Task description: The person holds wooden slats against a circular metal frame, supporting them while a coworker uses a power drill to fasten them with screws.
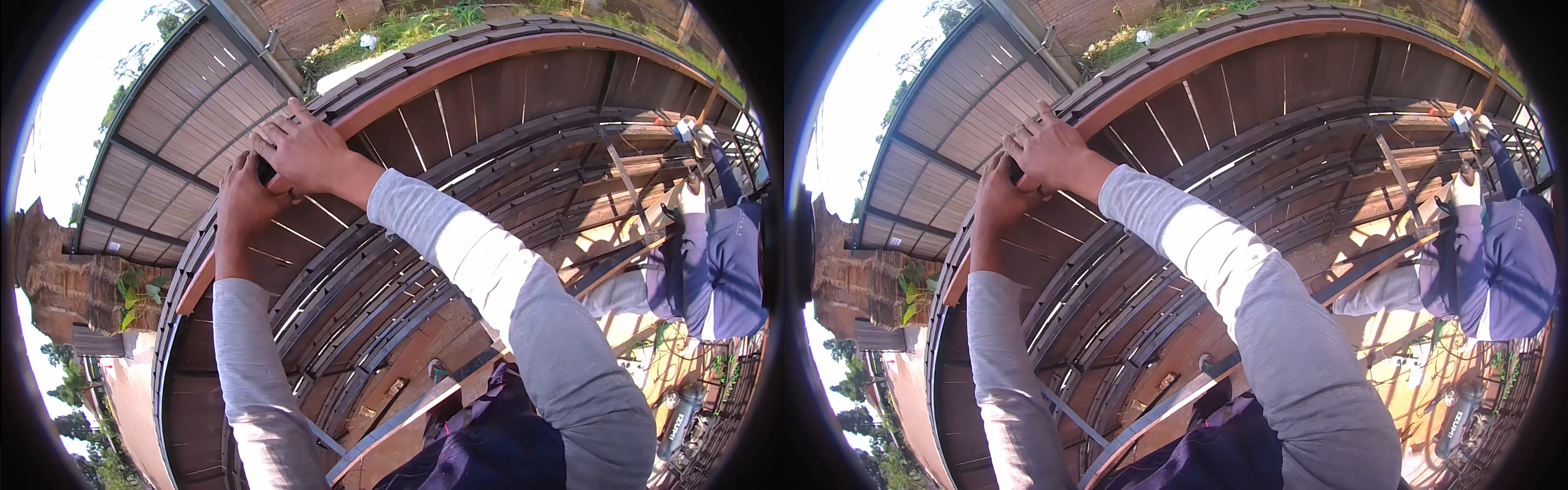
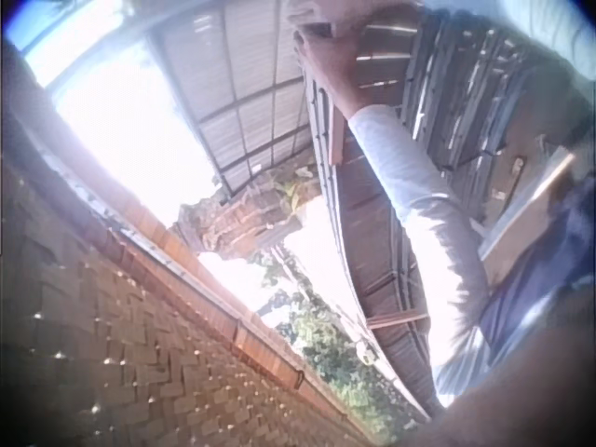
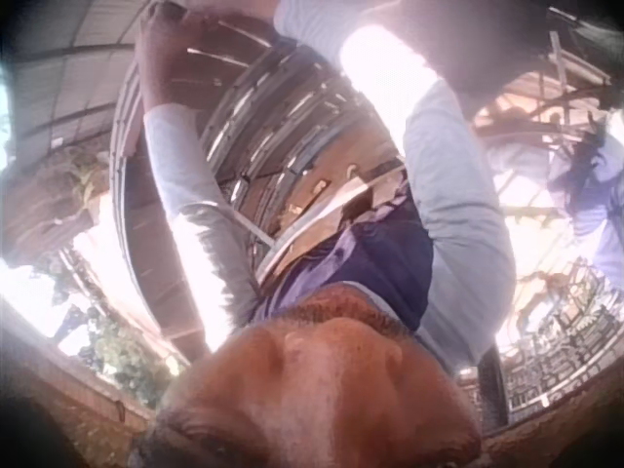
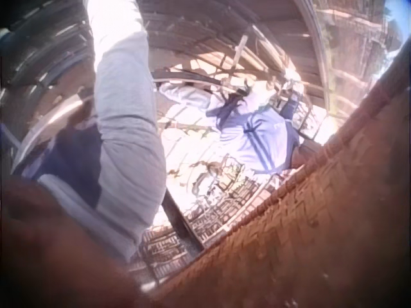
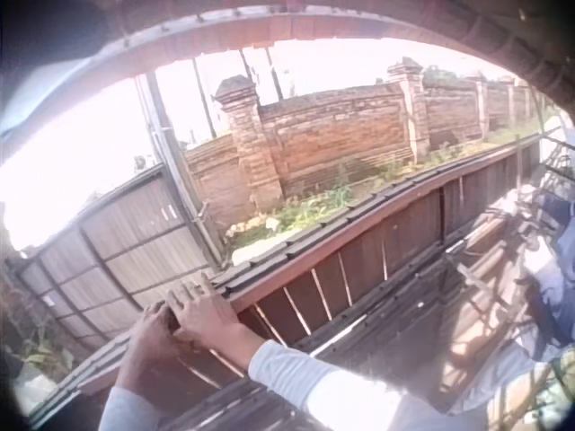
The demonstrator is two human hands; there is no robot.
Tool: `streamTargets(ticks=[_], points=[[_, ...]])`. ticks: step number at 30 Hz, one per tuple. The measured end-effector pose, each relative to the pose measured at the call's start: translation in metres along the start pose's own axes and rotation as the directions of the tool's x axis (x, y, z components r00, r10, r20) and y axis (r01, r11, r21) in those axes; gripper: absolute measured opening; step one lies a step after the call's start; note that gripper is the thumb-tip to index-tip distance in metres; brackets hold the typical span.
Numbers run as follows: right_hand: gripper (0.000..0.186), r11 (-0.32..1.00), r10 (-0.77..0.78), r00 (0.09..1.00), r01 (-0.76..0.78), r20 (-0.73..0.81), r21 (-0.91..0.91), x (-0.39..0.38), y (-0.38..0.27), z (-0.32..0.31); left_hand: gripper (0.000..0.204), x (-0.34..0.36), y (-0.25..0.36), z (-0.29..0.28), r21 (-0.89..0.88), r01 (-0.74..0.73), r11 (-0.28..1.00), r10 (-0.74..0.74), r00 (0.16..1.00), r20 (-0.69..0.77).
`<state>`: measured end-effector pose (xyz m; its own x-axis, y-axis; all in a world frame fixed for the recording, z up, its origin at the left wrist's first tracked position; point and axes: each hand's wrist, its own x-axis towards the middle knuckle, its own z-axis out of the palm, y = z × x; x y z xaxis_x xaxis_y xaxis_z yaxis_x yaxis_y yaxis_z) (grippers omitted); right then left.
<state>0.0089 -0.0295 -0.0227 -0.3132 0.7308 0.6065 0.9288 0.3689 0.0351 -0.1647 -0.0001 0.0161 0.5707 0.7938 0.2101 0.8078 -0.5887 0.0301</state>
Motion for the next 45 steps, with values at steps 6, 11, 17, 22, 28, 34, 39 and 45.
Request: streamTargets(ticks=[6, 11, 17, 22, 28, 34, 39, 45], points=[[0.112, 0.862, 0.217, 0.964, -0.116, -0.151, 0.494, -0.164, -0.127, -0.015, 0.096, 0.003, -0.011, 0.01, -0.056, -0.071, 0.996, 0.068, 0.996, -0.059], [0.096, 0.565, 0.241, 0.959, -0.265, 0.15, 0.781, -0.319, -0.225, 0.003, 0.098, -0.017, 0.002, -0.006, -0.013, 0.022, 1.0, -0.023, 0.997, -0.068], [0.089, 0.715, -0.108, 0.87, -0.269, 0.482, 0.645, -0.418, -0.275, 0.057, 0.093, -0.007, -0.008, 0.011, -0.091, -0.055, 0.994, 0.045, 0.993, -0.111], [0.082, 0.733, -0.324, 0.705, -0.235, 0.631, 0.638, -0.412, -0.271, 0.051, 0.083, -0.03, 0.002, 0.019, 0.438, 0.027, 0.899, 0.159, 0.91, -0.383], [0.113, 0.654, -0.319, 0.614, -0.409, 0.722, 0.636, -0.402, -0.259, 0.04, 0.095, -0.092, -0.075, 0.023, 0.578, 0.232, 0.782, 0.166, 0.816, -0.553], [0.105, 0.704, -0.301, 0.722, -0.273, 0.623, 0.656, -0.405, -0.26, 0.029, 0.091, -0.189, -0.185, 0.014, 0.403, 0.338, 0.85, -0.04, 0.806, -0.591], [0.101, 0.744, -0.271, 0.829, -0.143, 0.49, 0.653, -0.41, -0.268, 0.033, 0.066, -0.218, -0.219, 0.021, 0.103, 0.2, 0.974, -0.098, 0.788, -0.608], [0.103, 0.789, -0.258, 0.825, -0.121, 0.503, 0.603, -0.405, -0.268, 0.025, 0.056, -0.212, -0.222, 0.03, 0.14, 0.122, 0.983, 0.007, 0.728, -0.685]])
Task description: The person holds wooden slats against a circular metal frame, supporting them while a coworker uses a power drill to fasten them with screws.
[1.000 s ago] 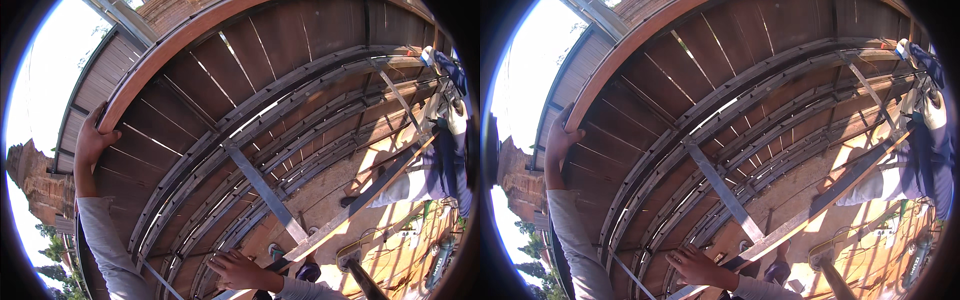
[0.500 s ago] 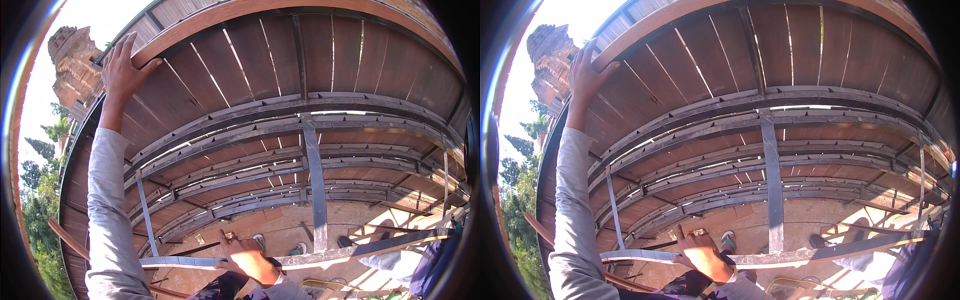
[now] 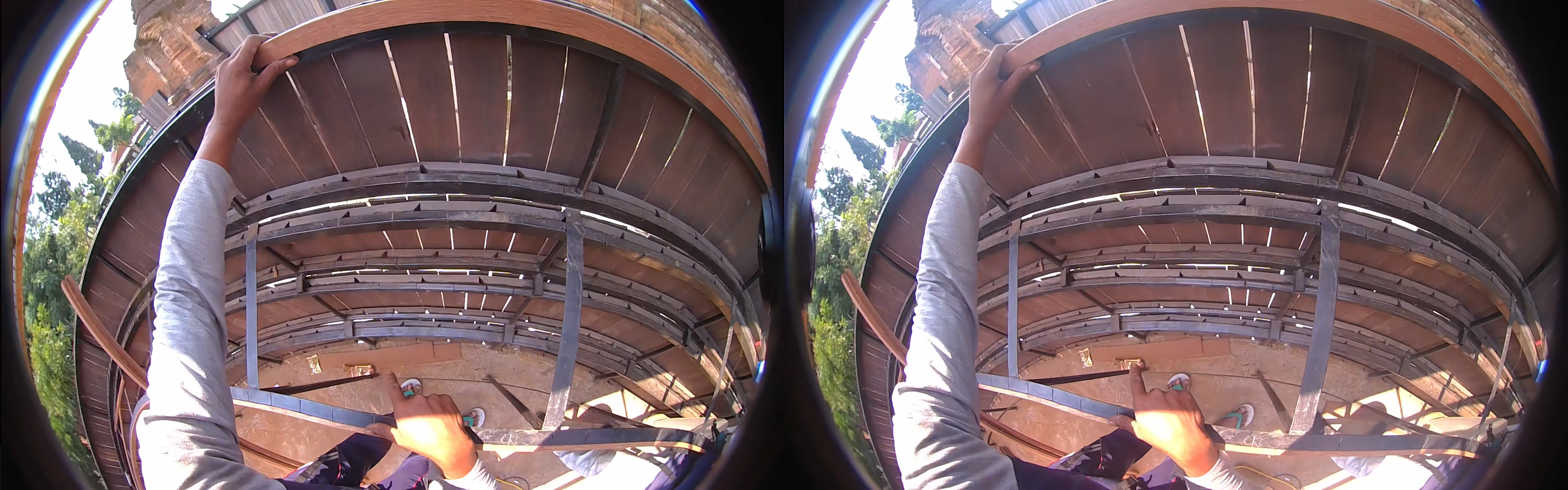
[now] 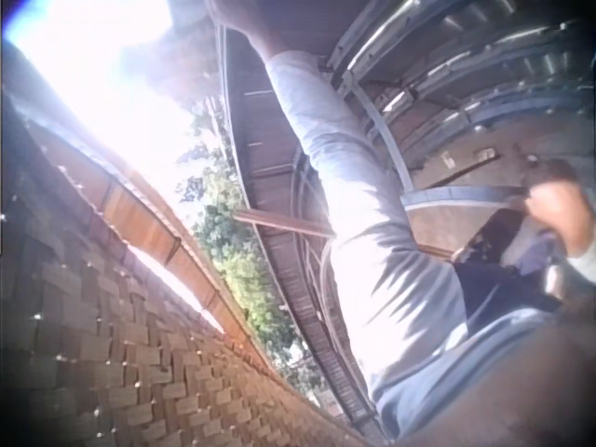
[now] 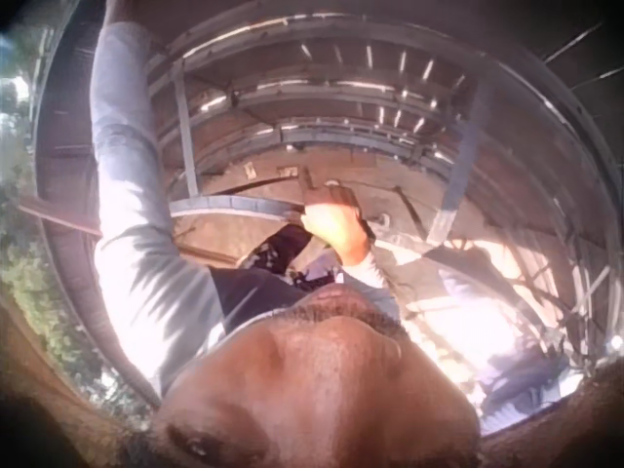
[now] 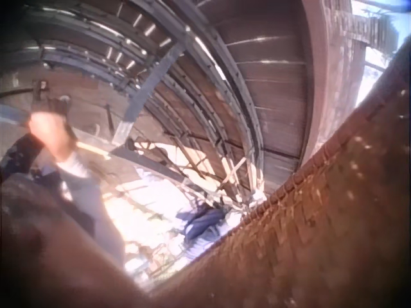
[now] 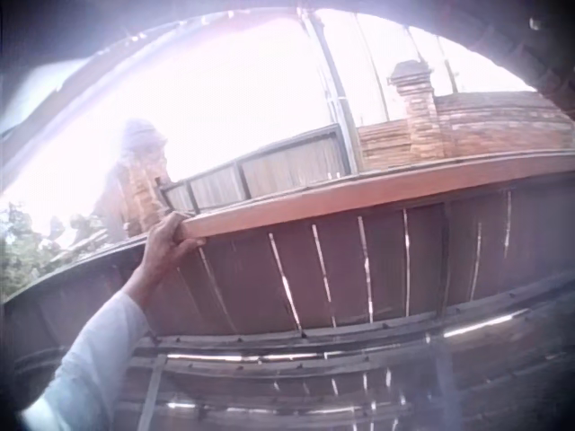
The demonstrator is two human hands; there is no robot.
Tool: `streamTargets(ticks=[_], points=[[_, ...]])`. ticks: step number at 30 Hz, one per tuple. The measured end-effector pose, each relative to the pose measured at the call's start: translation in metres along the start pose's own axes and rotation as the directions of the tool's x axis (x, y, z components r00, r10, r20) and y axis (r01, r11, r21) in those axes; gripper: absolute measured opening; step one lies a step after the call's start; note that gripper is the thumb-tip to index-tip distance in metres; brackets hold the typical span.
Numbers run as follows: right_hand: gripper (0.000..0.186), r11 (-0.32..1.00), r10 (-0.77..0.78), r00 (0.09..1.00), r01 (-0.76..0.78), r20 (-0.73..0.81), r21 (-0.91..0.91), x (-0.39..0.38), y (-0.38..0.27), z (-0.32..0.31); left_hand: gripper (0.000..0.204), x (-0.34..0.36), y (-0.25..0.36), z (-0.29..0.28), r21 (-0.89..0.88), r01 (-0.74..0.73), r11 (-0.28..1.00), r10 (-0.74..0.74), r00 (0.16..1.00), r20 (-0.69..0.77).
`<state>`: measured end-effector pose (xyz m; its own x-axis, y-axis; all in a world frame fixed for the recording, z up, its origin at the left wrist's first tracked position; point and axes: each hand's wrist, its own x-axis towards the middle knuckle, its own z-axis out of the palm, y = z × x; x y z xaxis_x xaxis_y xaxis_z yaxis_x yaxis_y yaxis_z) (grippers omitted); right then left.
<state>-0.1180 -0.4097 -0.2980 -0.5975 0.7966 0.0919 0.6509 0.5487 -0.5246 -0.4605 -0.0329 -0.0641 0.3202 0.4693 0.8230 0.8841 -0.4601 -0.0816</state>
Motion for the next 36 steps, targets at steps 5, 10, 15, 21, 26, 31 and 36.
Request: streamTargets(ticks=[5, 10, 15, 21, 26, 31, 36], points=[[0.102, 0.987, 0.125, 0.974, -0.141, 0.188, 0.073, 0.003, -0.007, -0.01, 0.054, 0.001, -0.001, 0.001, 0.029, -0.065, 0.997, 0.066, 0.997, -0.027], [0.1, 0.991, 0.119, 0.97, -0.131, 0.214, 0.04, 0.001, -0.006, -0.005, 0.055, -0.005, -0.008, 0.005, 0.075, -0.092, 0.993, 0.098, 0.991, -0.091], [0.099, 0.983, 0.135, 0.943, -0.165, 0.303, 0.076, 0.007, -0.005, -0.013, 0.053, -0.004, -0.012, 0.012, 0.122, -0.129, 0.984, 0.146, 0.98, -0.138], [0.098, 0.976, 0.152, 0.894, -0.202, 0.421, 0.077, 0.011, -0.002, -0.01, 0.055, -0.008, -0.011, 0.019, 0.164, -0.135, 0.977, 0.164, 0.97, -0.177], [0.095, 0.966, 0.172, 0.896, -0.234, 0.408, 0.106, 0.015, -0.003, -0.017, 0.05, -0.003, 0.02, 0.014, 0.053, -0.059, 0.997, 0.066, 0.987, -0.144], [0.094, 0.988, 0.105, 0.944, -0.136, 0.312, 0.078, 0.007, -0.003, -0.007, 0.055, -0.007, 0.005, 0.006, 0.16, -0.101, 0.982, 0.126, 0.98, -0.154], [0.088, 0.96, 0.084, 0.972, -0.139, 0.221, 0.243, 0.026, -0.008, -0.031, 0.058, -0.011, -0.005, 0.009, 0.166, -0.137, 0.977, 0.165, 0.972, -0.168]])
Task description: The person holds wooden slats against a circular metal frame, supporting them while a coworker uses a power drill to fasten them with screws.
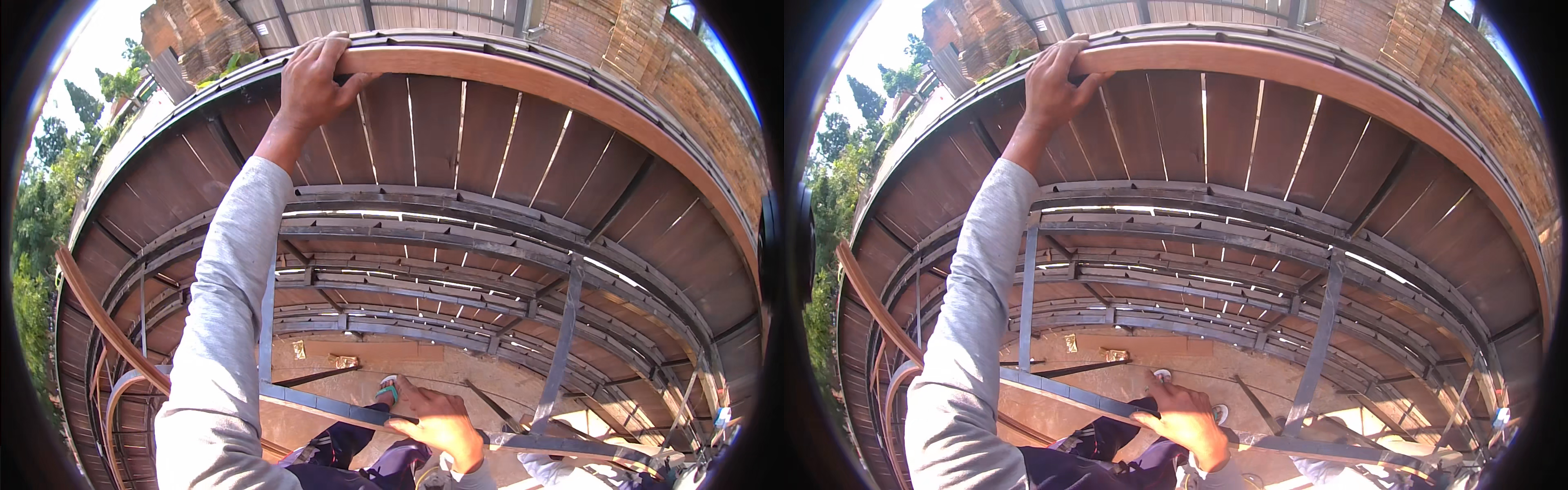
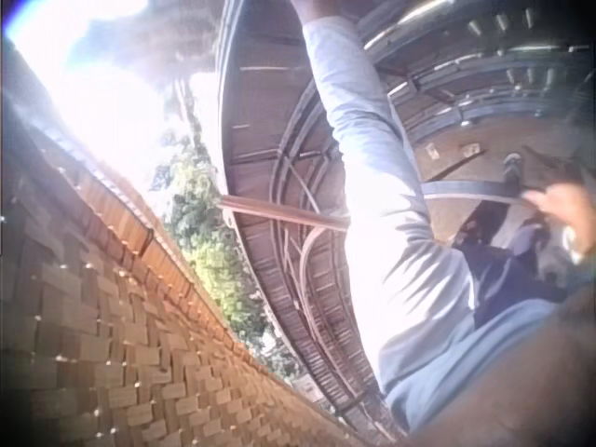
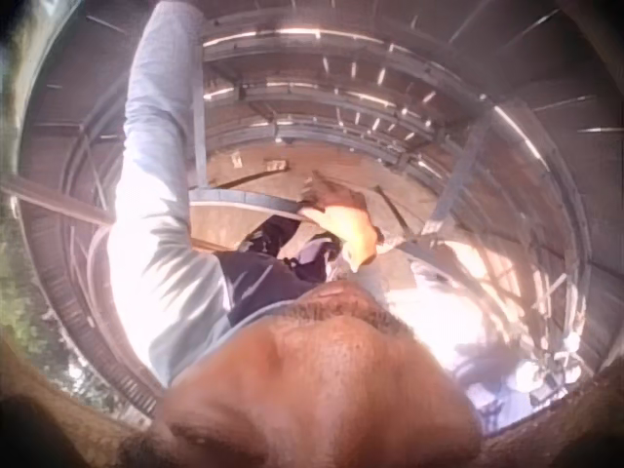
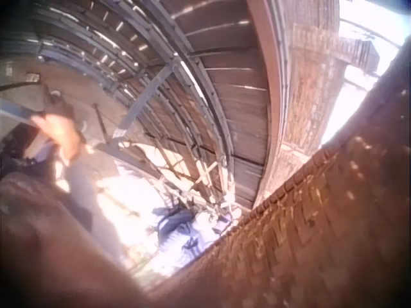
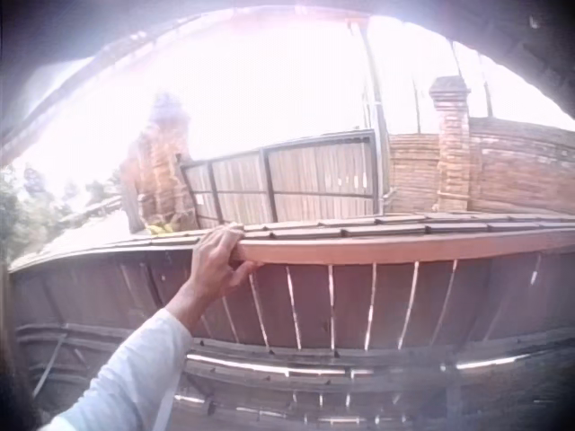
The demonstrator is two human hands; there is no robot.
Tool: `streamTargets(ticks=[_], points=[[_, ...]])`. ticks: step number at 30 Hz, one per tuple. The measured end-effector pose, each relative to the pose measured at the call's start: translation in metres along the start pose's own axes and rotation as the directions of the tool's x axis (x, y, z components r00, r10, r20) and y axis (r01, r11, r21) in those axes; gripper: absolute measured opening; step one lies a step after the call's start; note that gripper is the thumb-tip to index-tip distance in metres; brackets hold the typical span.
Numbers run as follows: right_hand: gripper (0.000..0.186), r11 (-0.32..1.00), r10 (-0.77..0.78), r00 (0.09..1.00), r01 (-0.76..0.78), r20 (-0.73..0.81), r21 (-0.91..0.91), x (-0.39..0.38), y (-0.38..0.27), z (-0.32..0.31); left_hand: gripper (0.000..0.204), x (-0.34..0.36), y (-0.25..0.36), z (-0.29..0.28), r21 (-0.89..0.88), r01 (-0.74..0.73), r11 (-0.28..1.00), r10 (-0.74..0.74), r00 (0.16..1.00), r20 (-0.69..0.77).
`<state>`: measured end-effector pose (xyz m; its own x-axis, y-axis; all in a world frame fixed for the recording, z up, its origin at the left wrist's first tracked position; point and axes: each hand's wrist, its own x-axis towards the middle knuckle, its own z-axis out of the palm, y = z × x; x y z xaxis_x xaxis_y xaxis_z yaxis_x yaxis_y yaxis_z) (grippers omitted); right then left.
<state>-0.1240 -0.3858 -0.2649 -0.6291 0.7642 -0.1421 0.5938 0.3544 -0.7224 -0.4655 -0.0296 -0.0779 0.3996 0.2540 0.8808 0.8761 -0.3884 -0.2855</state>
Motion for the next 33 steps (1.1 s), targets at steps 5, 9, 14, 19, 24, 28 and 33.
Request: streamTargets(ticks=[5, 9, 14, 19, 24, 28, 33], points=[[0.092, 0.895, -0.354, 0.73, 0.083, -0.584, -0.438, 0.055, -0.04, -0.165, 0.064, 0.008, 0.013, 0.003, -0.075, 0.095, 0.993, -0.086, 0.99, 0.115], [0.1, 0.768, -0.486, 0.416, -0.217, -0.769, -0.603, 0.132, -0.024, -0.329, 0.066, -0.004, 0.003, -0.004, -0.102, 0.147, 0.984, -0.127, 0.975, 0.183], [0.119, 0.57, -0.354, 0.561, -0.505, -0.748, -0.648, 0.148, 0.021, -0.448, 0.058, 0.008, 0.008, 0.004, -0.147, 0.104, 0.984, -0.086, 0.989, 0.124], [0.122, 0.664, -0.107, 0.804, -0.38, -0.585, -0.644, 0.143, 0.032, -0.456, 0.057, 0.004, 0.007, 0.008, -0.142, 0.087, 0.986, -0.067, 0.988, 0.141], [0.128, 0.518, -0.227, 0.745, -0.453, -0.628, -0.725, 0.119, 0.045, -0.446, 0.058, 0.001, 0.003, -0.004, -0.151, 0.104, 0.983, -0.075, 0.98, 0.187], [0.128, 0.547, -0.214, 0.726, -0.465, -0.654, -0.696, 0.109, 0.05, -0.462, 0.062, 0.007, 0.005, 0.001, -0.163, 0.108, 0.981, -0.078, 0.981, 0.177], [0.125, 0.53, -0.237, 0.723, -0.464, -0.649, -0.71, 0.112, 0.057, -0.463, 0.09, 0.013, 0.006, -0.01, -0.188, 0.13, 0.974, -0.089, 0.973, 0.213]])
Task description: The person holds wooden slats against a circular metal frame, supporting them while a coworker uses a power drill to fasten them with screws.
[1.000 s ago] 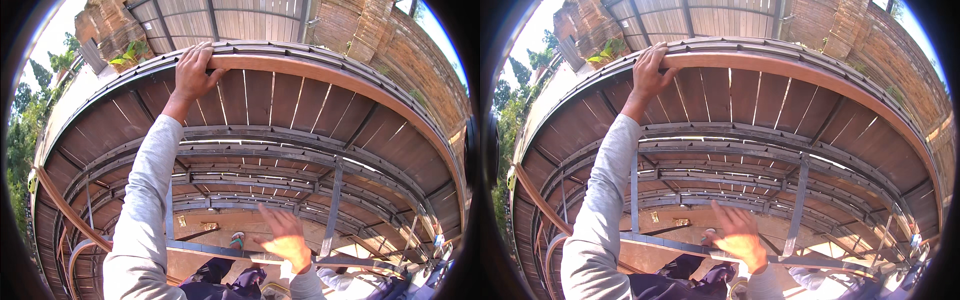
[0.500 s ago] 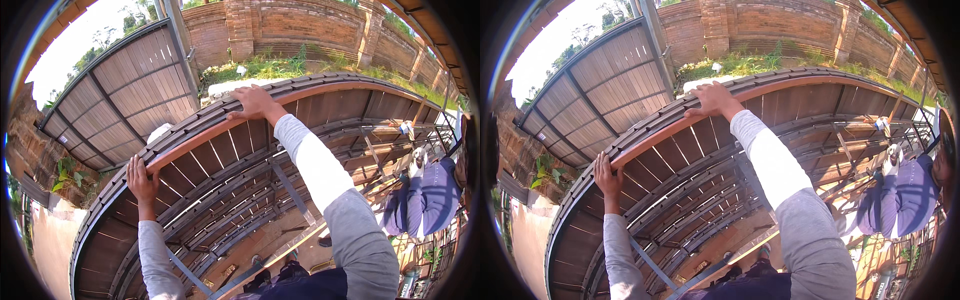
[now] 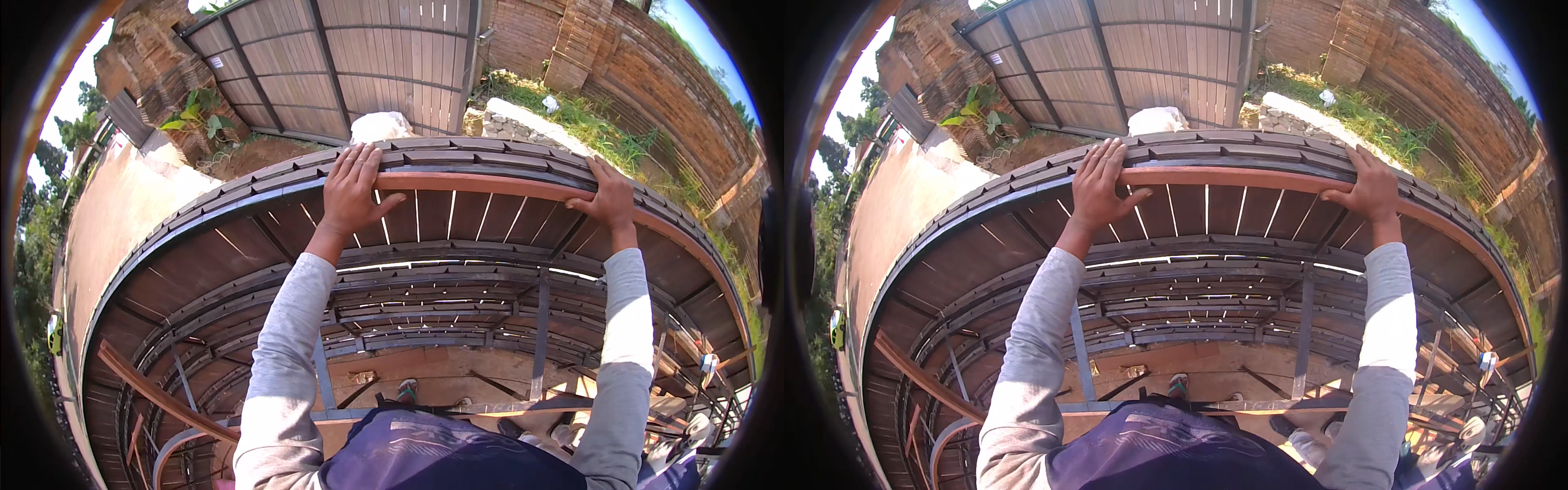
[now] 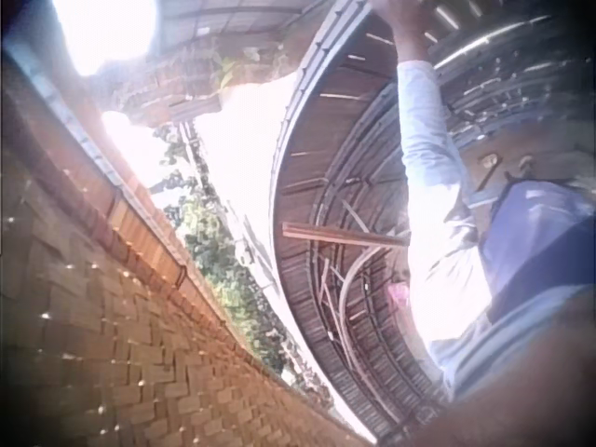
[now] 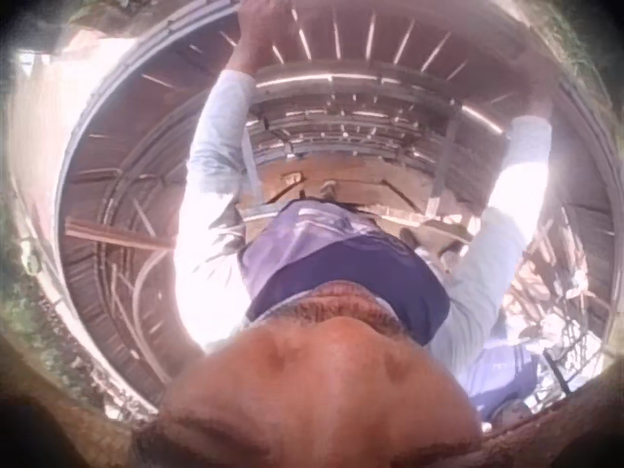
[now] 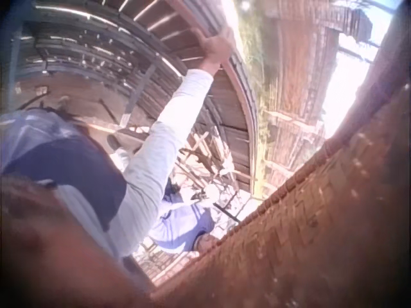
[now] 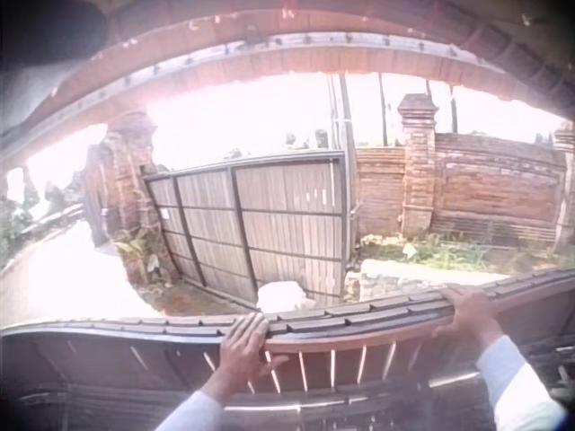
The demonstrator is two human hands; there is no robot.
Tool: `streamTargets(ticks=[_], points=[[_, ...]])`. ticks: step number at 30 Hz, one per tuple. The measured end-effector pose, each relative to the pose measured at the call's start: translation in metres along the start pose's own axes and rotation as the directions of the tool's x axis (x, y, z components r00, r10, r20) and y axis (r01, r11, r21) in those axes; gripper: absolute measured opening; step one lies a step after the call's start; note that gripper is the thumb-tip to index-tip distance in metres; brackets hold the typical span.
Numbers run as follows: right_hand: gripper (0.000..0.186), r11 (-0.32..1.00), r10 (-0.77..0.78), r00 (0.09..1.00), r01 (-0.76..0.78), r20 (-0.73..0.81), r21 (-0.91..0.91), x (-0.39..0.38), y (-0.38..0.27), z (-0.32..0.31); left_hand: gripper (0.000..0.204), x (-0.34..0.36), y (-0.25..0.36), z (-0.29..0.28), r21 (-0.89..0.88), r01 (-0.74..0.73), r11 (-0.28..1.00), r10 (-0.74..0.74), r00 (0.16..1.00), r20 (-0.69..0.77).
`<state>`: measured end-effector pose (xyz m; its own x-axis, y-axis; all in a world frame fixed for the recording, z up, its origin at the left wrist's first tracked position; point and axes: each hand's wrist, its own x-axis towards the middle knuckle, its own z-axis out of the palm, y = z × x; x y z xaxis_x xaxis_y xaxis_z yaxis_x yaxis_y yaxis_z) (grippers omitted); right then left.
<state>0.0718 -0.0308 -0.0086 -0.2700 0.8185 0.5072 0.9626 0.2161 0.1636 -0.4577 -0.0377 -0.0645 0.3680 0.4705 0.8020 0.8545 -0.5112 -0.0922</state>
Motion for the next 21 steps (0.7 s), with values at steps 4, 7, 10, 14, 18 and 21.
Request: streamTargets(ticks=[4, 7, 10, 14, 18, 21], points=[[0.121, 1.0, 0.008, 1.0, -0.008, 0.011, -0.001, 0.001, 0.003, 0.006, 0.119, 0.017, -0.003, -0.032, -0.264, 0.196, 0.945, -0.137, 0.965, 0.223], [0.116, 1.0, 0.001, 1.0, -0.002, 0.011, 0.014, 0.0, 0.003, 0.004, 0.137, 0.053, 0.003, -0.054, -0.315, 0.432, 0.845, -0.247, 0.838, 0.487], [0.118, 1.0, 0.002, 1.0, -0.002, -0.002, -0.012, 0.0, 0.007, 0.006, 0.141, 0.094, 0.061, -0.026, -0.109, 0.078, 0.991, -0.03, 0.922, 0.387], [0.126, 0.999, -0.02, 1.0, 0.02, 0.005, 0.032, 0.008, 0.006, 0.006, 0.144, 0.142, 0.133, 0.017, -0.068, -0.025, 0.997, 0.051, 0.904, 0.425], [0.129, 0.998, -0.063, 0.997, 0.063, -0.036, 0.013, 0.006, 0.007, 0.007, 0.141, 0.156, 0.166, 0.047, -0.002, -0.002, 1.0, 0.002, 0.856, 0.518], [0.122, 0.999, -0.05, 0.997, 0.051, -0.054, 0.016, 0.003, 0.008, 0.006, 0.137, 0.161, 0.171, 0.059, -0.055, 0.109, 0.993, -0.049, 0.771, 0.634]])
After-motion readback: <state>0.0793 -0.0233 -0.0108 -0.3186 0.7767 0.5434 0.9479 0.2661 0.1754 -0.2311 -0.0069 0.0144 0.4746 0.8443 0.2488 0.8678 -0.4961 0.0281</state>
